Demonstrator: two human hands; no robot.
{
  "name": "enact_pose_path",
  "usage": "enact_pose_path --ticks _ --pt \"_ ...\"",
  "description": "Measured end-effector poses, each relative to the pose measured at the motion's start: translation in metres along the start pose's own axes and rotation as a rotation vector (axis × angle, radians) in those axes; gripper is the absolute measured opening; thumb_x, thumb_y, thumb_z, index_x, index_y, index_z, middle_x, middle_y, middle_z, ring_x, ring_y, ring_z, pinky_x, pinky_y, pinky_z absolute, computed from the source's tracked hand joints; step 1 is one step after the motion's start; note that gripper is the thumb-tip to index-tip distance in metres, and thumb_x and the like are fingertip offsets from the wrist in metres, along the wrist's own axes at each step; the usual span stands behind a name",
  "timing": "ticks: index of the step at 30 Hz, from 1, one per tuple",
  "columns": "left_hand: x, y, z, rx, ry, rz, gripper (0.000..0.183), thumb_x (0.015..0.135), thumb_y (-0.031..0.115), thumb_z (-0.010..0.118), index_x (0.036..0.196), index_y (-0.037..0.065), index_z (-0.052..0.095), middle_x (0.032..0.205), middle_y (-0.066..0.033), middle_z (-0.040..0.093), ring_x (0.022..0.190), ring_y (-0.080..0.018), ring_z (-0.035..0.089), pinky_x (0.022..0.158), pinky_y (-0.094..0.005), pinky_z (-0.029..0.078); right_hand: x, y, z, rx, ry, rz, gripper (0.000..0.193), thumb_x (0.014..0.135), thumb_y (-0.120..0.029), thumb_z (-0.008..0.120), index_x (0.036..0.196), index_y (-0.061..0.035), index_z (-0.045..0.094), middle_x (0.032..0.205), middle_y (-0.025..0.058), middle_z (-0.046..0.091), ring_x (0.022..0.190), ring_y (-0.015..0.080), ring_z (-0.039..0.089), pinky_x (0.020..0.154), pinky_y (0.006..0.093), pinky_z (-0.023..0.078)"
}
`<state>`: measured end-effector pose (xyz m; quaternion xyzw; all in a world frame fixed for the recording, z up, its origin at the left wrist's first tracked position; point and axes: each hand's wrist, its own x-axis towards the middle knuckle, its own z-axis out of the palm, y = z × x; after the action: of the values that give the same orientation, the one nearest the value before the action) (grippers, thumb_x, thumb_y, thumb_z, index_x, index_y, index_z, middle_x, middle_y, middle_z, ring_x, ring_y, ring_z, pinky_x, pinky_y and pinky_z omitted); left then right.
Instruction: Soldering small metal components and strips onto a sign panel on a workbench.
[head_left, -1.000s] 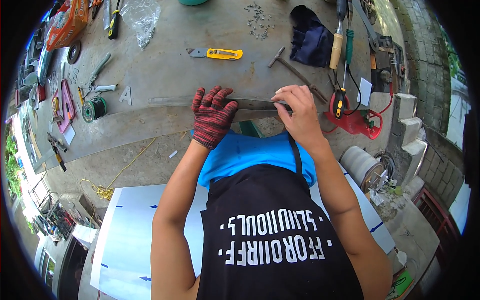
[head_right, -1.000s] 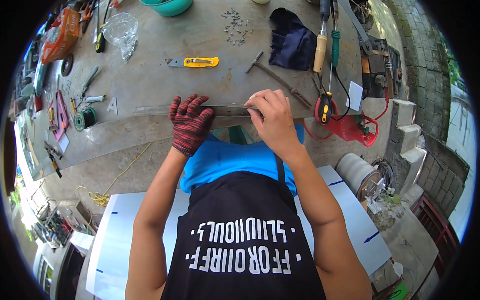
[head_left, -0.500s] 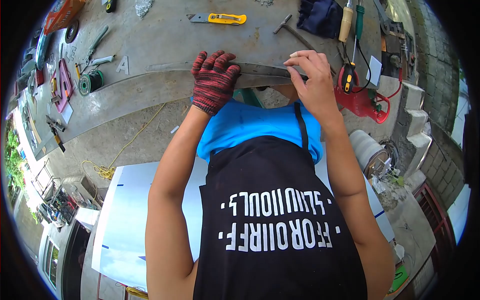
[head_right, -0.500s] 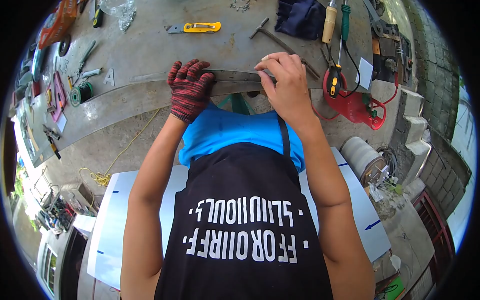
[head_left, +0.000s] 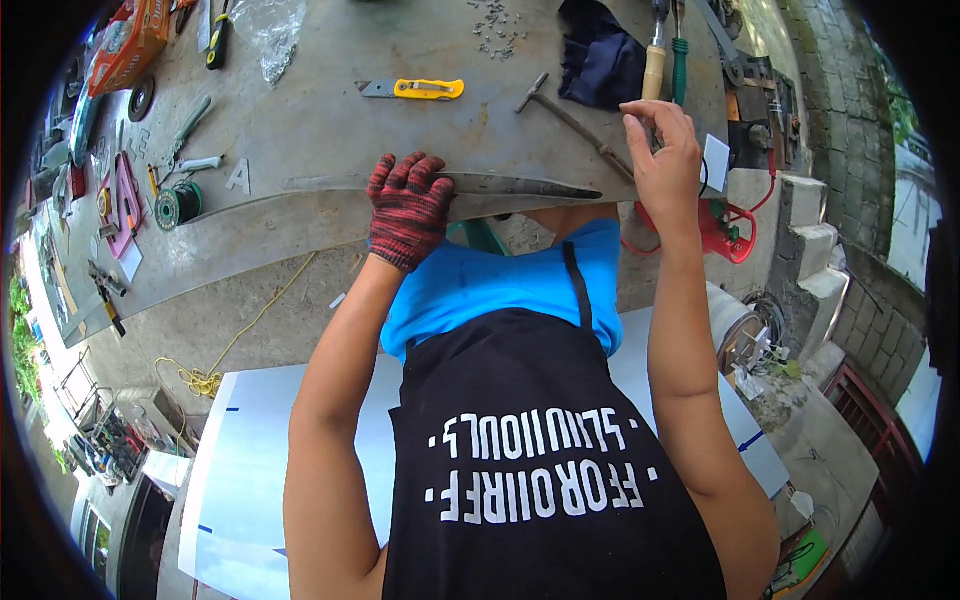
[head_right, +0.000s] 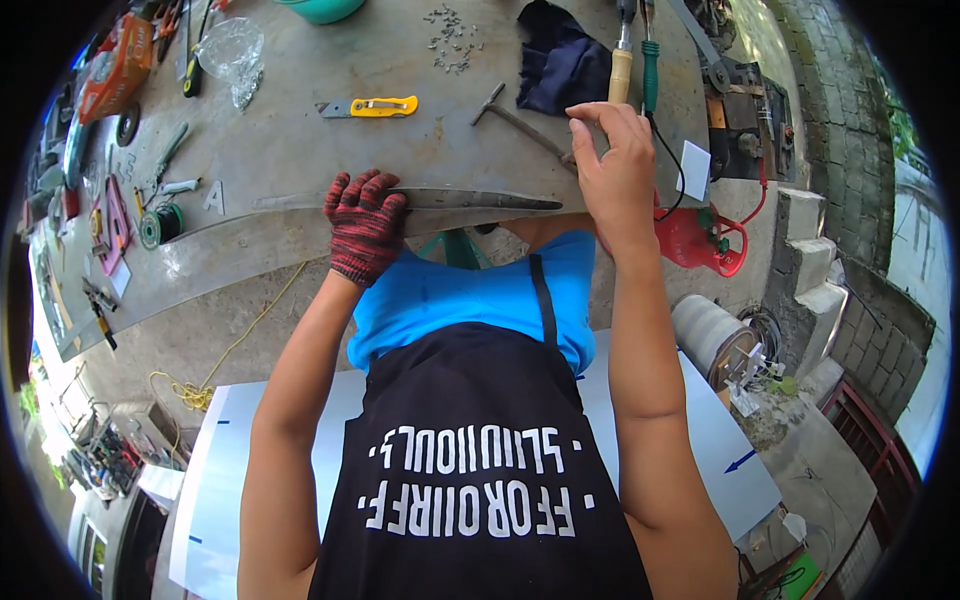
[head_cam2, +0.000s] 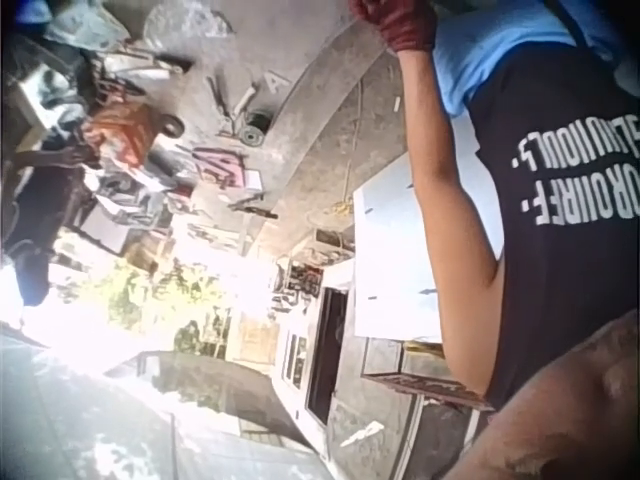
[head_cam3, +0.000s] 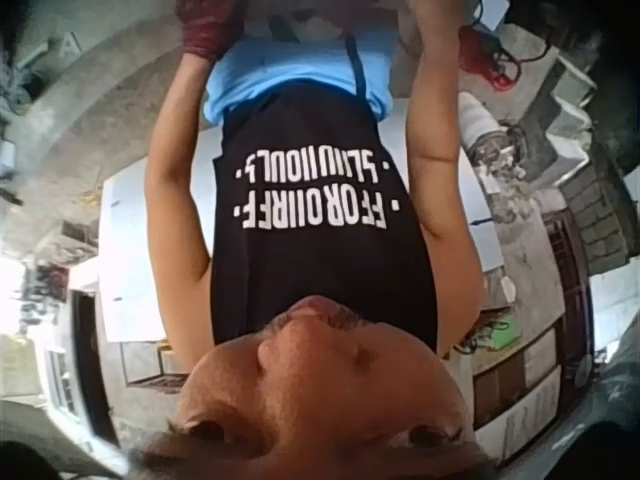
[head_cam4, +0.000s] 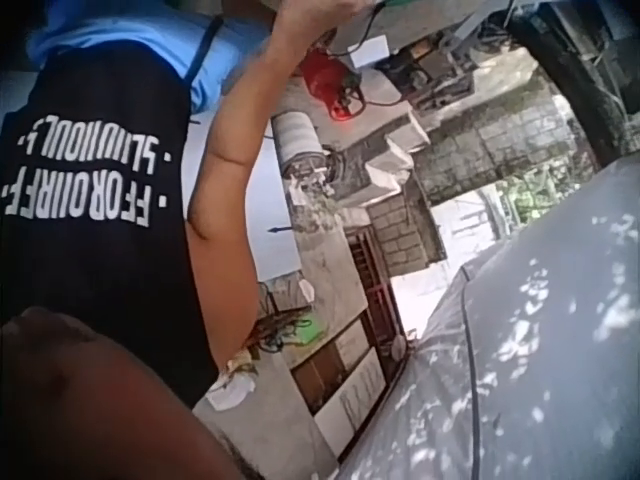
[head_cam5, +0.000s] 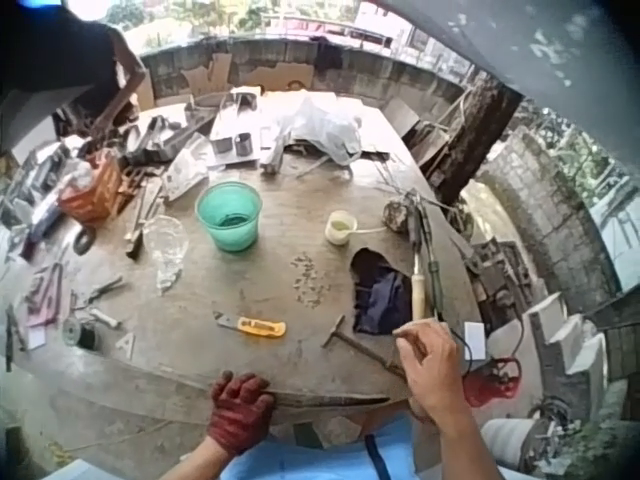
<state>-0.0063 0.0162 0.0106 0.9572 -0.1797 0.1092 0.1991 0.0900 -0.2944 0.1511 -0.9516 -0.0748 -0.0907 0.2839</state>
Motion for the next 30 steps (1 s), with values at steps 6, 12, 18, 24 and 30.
enact_pose_path --ticks 6,12,18,24,30 --pt "0.001 0.001 0.000 -0.001 0.004 0.005 0.024 0.080 0.025 0.077 0.103 0.022 0.071 0.130 -0.0027 0.068 0.135 -0.0292 0.058 0.122 -0.0590 0.032 0.062 0.041 0.034 0.268 0.103 0.242 0.023 0.100 -0.017 0.075 0.117 -0.0007 0.076 0.092 0.0060 0.078 0.074 0.0108 0.067 0.070 0.0289 0.055" --pt "0.000 0.000 0.000 -0.012 0.009 0.004 0.024 0.078 0.022 0.079 0.100 0.021 0.069 0.129 -0.0032 0.068 0.133 -0.0294 0.058 0.120 -0.0593 0.033 0.152 0.052 0.099 0.661 0.092 0.582 0.036 0.097 -0.023 0.081 0.121 0.0047 0.074 0.096 0.0073 0.078 0.076 0.0102 0.067 0.070 0.0270 0.055" --pt "0.004 0.001 0.001 -0.013 0.000 0.010 0.024 0.078 0.022 0.079 0.100 0.021 0.069 0.129 -0.0028 0.068 0.133 -0.0296 0.058 0.120 -0.0589 0.033 0.221 0.096 0.139 0.734 0.122 0.655 0.025 0.099 -0.018 0.079 0.120 -0.0047 0.075 0.087 0.0047 0.071 0.068 0.0162 0.063 0.062 0.0378 0.053" --pt "-0.001 -0.001 0.000 -0.006 -0.002 -0.003 0.024 0.077 0.022 0.078 0.099 0.021 0.069 0.129 -0.0027 0.068 0.132 -0.0296 0.059 0.120 -0.0585 0.033 0.231 0.071 0.148 0.269 0.305 0.463 0.021 0.097 -0.020 0.076 0.109 -0.0047 0.081 0.097 0.0151 0.080 0.088 0.0281 0.076 0.077 0.0428 0.058" --pt "-0.002 -0.001 0.001 -0.005 0.010 0.005 0.023 0.077 0.021 0.076 0.099 0.021 0.069 0.128 -0.0024 0.068 0.132 -0.0295 0.059 0.120 -0.0580 0.033 0.232 0.070 0.118 0.120 0.310 0.375 0.022 0.096 -0.021 0.073 0.108 -0.0049 0.082 0.105 0.0208 0.080 0.097 0.0343 0.077 0.084 0.0439 0.059"
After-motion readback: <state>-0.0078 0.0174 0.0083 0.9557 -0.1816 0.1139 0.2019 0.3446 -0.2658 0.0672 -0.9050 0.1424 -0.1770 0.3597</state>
